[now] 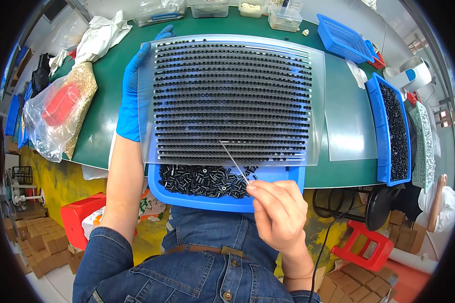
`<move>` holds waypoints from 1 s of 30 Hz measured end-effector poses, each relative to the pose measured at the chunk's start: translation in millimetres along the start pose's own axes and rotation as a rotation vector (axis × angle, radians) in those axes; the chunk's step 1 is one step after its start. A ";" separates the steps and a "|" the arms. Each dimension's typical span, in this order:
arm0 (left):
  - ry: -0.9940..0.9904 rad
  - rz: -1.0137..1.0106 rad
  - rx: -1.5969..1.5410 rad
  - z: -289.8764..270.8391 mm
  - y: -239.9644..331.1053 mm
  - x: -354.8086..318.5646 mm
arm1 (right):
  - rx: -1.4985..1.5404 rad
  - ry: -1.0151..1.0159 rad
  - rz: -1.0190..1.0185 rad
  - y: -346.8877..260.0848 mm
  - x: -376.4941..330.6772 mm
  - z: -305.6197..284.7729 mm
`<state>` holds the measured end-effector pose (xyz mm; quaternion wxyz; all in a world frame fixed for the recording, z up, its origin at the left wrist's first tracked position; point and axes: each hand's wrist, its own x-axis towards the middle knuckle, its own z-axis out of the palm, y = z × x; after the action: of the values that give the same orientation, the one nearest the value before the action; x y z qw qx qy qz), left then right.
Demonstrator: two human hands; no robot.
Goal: Arranging small black components into a grid tray using a thin metal pick tool.
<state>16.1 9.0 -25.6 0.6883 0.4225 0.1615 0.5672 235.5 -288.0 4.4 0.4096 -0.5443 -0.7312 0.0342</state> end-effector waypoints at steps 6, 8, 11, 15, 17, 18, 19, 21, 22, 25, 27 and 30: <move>-0.031 -0.048 -0.027 -0.2 1.1 1.4 | -0.091 -0.156 -0.079 -17.7 32.0 -11.4; -0.022 -0.072 -0.064 -1.0 0.2 1.3 | -0.126 -0.206 -0.114 -22.7 42.3 -11.6; -0.060 -0.076 -0.070 -0.4 1.7 1.0 | -0.112 -0.222 -0.140 -24.1 57.3 -7.4; -0.046 -0.096 -0.072 1.0 2.1 -0.4 | -0.052 -0.188 -0.117 -15.0 65.2 -2.6; -0.028 -0.106 -0.067 0.5 3.0 -0.3 | -0.020 -0.167 -0.097 -13.4 66.6 -5.6; -0.032 -0.104 -0.061 -0.8 3.7 -2.5 | 0.000 -0.110 -0.071 -16.2 68.8 -15.3; -0.035 -0.101 -0.055 -2.4 4.6 -4.9 | 0.021 -0.054 -0.044 -18.9 70.8 -24.9; -0.059 -0.101 -0.057 3.9 3.0 -0.3 | 0.024 0.016 -0.012 -20.8 68.8 -36.7; -0.054 -0.097 -0.051 4.4 1.6 1.5 | 0.037 0.080 0.033 -21.3 65.8 -39.1; -0.030 -0.086 -0.021 0.4 0.8 2.4 | 0.086 0.205 0.119 -15.3 56.5 -36.8; -0.010 -0.072 -0.013 -0.1 0.0 2.3 | 0.097 0.131 0.120 -8.1 50.6 -38.4; 0.000 -0.055 0.010 -4.3 0.7 2.7 | 0.123 0.105 0.127 -3.2 43.0 -34.5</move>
<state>13.5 13.2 -26.9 0.7014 0.4215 0.1757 0.5473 251.9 -267.5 53.0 0.4771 -0.5646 -0.6692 0.0762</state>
